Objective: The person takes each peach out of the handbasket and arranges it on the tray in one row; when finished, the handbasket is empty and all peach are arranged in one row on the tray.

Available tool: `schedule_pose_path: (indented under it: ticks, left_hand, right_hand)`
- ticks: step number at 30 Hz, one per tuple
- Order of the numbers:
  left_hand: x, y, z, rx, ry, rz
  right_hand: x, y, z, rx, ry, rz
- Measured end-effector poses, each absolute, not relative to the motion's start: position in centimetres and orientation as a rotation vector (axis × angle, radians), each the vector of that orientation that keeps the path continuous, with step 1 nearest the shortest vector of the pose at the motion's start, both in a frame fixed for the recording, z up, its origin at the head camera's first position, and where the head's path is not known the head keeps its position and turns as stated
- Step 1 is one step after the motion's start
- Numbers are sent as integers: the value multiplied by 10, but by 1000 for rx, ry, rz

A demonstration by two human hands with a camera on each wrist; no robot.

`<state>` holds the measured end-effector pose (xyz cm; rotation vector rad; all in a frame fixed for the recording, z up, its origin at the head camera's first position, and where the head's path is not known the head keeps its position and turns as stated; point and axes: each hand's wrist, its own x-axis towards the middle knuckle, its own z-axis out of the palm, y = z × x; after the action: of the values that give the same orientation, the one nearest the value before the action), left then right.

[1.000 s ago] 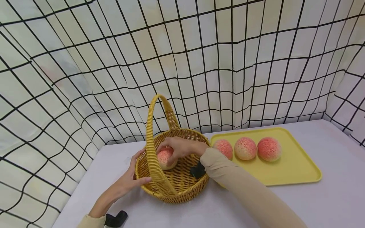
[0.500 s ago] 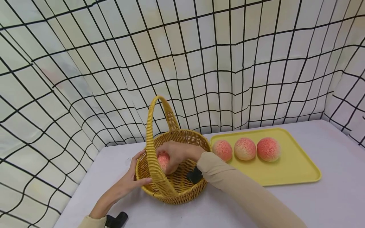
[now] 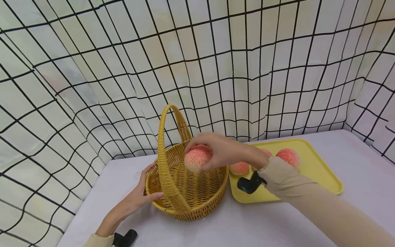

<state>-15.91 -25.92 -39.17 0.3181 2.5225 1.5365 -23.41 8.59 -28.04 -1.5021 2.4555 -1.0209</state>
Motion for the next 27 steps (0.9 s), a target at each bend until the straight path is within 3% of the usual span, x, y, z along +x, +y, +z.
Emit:
schedule_pose_path:
  ticks: [14, 21, 27]
  left_hand:
    - [-160, -258, -391, 297, 2498, 1549]
    - [-160, -259, -391, 291, 2501, 1544]
    - [-161, -258, -392, 298, 2511, 1532]
  right_hand:
    - [-193, 276, -325, -912, 2939, -1328]
    - [-181, 328, -373, -294, 3027, -1491]
    - [-186, 355, -390, -106, 3112, -1429]
